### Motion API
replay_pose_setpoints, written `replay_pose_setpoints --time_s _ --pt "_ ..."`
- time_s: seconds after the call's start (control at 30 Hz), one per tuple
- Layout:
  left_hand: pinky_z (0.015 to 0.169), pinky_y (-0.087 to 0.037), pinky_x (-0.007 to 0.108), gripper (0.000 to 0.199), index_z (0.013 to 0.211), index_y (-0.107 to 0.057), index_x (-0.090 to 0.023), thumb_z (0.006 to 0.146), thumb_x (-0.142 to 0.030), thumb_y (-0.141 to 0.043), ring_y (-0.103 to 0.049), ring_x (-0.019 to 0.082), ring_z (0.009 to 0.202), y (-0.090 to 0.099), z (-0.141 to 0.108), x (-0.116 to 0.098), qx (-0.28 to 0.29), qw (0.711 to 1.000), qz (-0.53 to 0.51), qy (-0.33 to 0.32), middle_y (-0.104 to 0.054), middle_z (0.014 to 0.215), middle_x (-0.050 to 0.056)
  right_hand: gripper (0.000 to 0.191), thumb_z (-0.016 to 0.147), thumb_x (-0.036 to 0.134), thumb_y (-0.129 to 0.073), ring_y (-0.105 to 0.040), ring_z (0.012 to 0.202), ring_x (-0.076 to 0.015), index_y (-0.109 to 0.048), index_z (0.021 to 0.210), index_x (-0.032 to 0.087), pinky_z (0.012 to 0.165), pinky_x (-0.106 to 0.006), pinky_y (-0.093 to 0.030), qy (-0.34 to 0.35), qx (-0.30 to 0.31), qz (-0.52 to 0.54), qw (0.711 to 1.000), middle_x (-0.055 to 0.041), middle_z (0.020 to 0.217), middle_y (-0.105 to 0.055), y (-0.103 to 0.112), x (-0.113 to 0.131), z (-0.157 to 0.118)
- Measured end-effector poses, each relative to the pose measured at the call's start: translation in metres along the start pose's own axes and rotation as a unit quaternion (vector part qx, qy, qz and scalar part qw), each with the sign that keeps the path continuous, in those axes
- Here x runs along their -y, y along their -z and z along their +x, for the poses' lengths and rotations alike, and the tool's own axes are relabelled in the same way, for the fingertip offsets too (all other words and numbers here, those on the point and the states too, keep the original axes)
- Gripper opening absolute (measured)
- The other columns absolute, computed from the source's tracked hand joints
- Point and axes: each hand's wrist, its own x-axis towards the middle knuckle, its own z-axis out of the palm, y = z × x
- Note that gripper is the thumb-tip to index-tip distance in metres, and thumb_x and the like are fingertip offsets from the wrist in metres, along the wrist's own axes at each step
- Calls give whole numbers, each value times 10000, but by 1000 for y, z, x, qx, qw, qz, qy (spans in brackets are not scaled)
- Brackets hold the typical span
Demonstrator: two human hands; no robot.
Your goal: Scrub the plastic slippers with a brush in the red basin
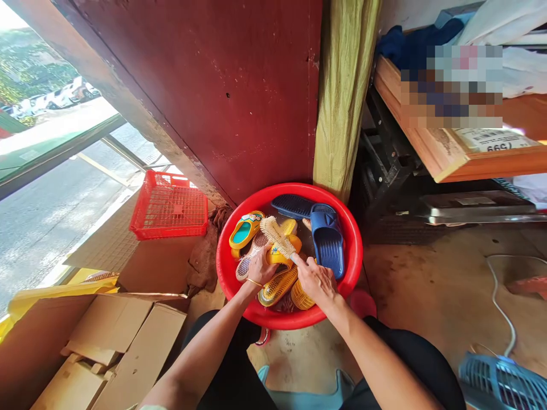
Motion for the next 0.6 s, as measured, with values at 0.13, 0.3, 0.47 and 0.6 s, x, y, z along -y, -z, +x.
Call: replay_pose_setpoints --time_s 0.13,0.3,0.47,0.6 --pt "966 -465 424 532 1214 -590 -219 694 -217 -705 -637 300 1073 5 3 -2 1 999 -37 27 -691 1130 100 502 1040 318 -329 -686 760 -168 -429 1533 336 549 -262 -380 -30 -22 1 999 -54 1018 -708 -4 -9 5" --pt "887 -486 400 407 1070 -655 -198 670 -235 -721 -648 271 939 0 10 10 -33 984 -142 98 -711 965 61 510 1031 298 -361 -691 742 -167 -425 1537 302 535 -262 -373 -29 -11 -6 999 -65 1032 -715 -15 -7 2" --pt "804 -494 336 351 1005 -669 -166 673 -271 -712 -640 228 862 -3 17 19 -68 954 -253 144 -706 900 41 502 1032 303 -353 -681 724 -154 -458 1522 289 526 -253 -369 43 -27 18 999 -61 990 -713 -15 8 -11" --pt "772 -491 312 321 982 -677 -156 684 -272 -704 -633 218 860 -1 20 18 -65 949 -279 131 -712 924 51 496 1024 309 -367 -668 690 -143 -481 1506 315 513 -248 -369 79 -42 32 995 -50 965 -710 -13 11 -12"
